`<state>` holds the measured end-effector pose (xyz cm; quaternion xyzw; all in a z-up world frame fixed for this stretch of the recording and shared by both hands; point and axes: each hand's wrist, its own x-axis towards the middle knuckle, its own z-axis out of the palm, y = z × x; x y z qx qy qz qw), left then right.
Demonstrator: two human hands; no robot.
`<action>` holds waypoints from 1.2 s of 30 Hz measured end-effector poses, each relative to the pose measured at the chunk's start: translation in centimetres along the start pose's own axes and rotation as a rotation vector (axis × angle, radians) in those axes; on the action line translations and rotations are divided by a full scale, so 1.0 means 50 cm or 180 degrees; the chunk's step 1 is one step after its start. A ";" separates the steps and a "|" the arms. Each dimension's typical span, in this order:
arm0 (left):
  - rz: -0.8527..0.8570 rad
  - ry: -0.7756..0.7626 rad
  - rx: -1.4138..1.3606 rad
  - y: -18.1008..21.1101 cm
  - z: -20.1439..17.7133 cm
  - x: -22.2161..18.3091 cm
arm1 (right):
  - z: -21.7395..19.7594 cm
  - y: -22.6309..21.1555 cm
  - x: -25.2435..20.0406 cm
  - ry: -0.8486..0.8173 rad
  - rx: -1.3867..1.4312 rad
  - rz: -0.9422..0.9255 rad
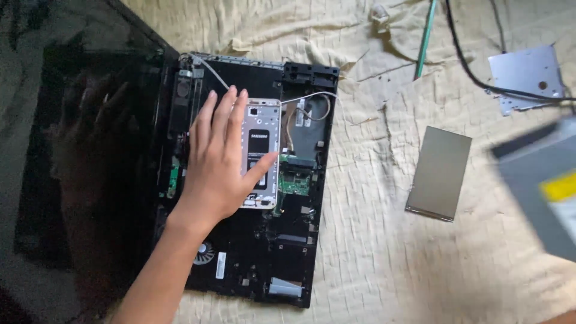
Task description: Disassembling a laptop by removing the optical drive and RAM modules using a plastic spudger tool.
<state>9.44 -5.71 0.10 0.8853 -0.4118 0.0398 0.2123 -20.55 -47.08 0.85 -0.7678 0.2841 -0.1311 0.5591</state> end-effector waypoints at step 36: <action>-0.0335 0.0603 -0.1812 0.038 -0.042 0.006 | 0.407 -0.165 0.089 -0.0787 0.1458 0.0698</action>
